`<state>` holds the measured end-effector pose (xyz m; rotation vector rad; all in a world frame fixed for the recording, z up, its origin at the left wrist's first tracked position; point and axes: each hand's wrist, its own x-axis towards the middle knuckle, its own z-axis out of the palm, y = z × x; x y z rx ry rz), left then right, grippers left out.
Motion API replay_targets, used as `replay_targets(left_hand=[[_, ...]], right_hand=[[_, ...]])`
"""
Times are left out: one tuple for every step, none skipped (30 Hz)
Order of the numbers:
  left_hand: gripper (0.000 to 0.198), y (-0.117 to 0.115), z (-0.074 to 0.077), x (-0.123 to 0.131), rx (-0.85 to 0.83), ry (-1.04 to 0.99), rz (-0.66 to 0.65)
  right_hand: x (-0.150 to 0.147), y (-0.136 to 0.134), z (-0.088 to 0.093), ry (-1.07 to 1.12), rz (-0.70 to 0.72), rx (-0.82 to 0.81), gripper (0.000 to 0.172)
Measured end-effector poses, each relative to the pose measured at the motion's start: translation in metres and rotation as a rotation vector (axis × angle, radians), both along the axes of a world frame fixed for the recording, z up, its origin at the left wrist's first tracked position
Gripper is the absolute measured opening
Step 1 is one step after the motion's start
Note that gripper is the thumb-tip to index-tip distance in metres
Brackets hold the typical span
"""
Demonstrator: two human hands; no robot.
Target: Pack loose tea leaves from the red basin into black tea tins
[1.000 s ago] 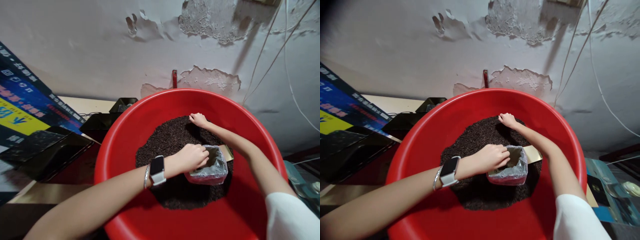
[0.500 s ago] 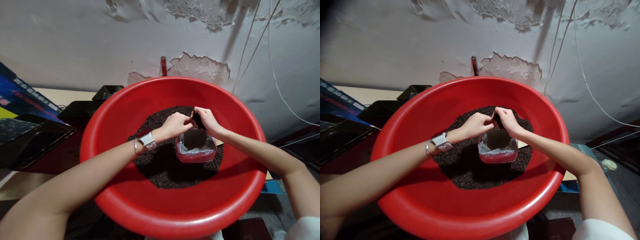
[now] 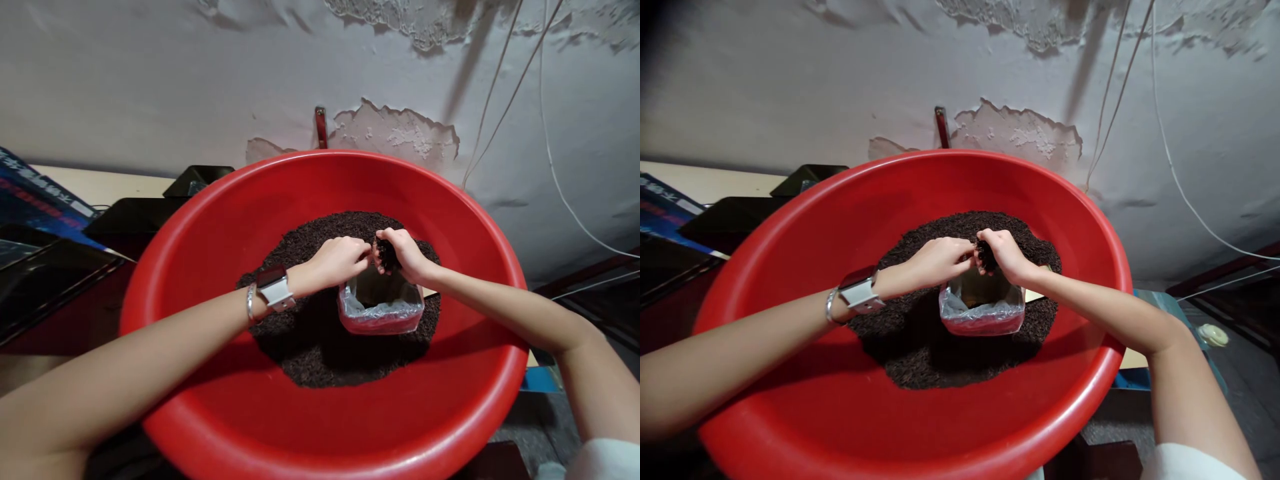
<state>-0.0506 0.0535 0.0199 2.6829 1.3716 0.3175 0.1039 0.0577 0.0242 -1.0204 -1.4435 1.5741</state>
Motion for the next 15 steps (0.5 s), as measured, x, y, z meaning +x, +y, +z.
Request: replay_targets(left_hand=[[0.022, 0.000, 0.000, 0.000, -0.005, 0.000, -0.012], [0.023, -0.001, 0.000, 0.001, -0.014, -0.003, -0.022], [0.024, -0.002, 0.000, 0.001, -0.028, -0.003, -0.029], [0.026, -0.002, 0.000, 0.001, -0.040, 0.002, -0.036], [0.028, -0.002, -0.001, 0.001, -0.050, 0.014, -0.042], [0.030, -0.002, -0.001, 0.002, -0.061, 0.030, -0.045], [0.032, -0.002, -0.002, 0.002, -0.070, 0.048, -0.046], [0.034, -0.002, -0.003, 0.002, -0.079, 0.068, -0.047], [0.035, -0.001, -0.003, 0.002, -0.088, 0.088, -0.049], [0.036, -0.001, -0.004, 0.002, -0.094, 0.108, -0.051], [0.036, 0.000, -0.004, 0.003, -0.096, 0.128, -0.054], [0.037, 0.000, -0.005, 0.003, -0.093, 0.145, -0.056], [0.037, 0.000, -0.005, 0.003, -0.089, 0.158, -0.057], [0.038, 0.000, -0.005, 0.004, -0.088, 0.162, -0.056], [0.038, 0.000, -0.005, 0.004, -0.090, 0.159, -0.055]], right_hand=[[0.000, 0.000, 0.001, 0.004, 0.005, -0.001, 0.028], [0.000, -0.001, 0.002, 0.012, 0.009, 0.000, 0.028], [0.001, -0.002, 0.004, 0.020, 0.016, 0.002, 0.029], [0.001, -0.003, 0.006, 0.029, 0.024, 0.001, 0.029], [0.001, -0.003, 0.008, 0.039, 0.033, -0.001, 0.029], [0.002, -0.004, 0.010, 0.050, 0.045, -0.005, 0.029], [0.002, -0.004, 0.012, 0.061, 0.058, -0.008, 0.030], [0.002, -0.005, 0.013, 0.068, 0.073, -0.016, 0.030], [0.002, -0.005, 0.014, 0.075, 0.089, -0.027, 0.030], [0.002, -0.005, 0.014, 0.079, 0.103, -0.041, 0.031], [0.002, -0.005, 0.014, 0.082, 0.115, -0.056, 0.030], [0.002, -0.005, 0.014, 0.084, 0.121, -0.070, 0.030], [0.002, -0.005, 0.013, 0.086, 0.124, -0.081, 0.029], [0.002, -0.005, 0.013, 0.087, 0.124, -0.088, 0.029], [0.001, -0.006, 0.012, 0.087, 0.122, -0.091, 0.029]])
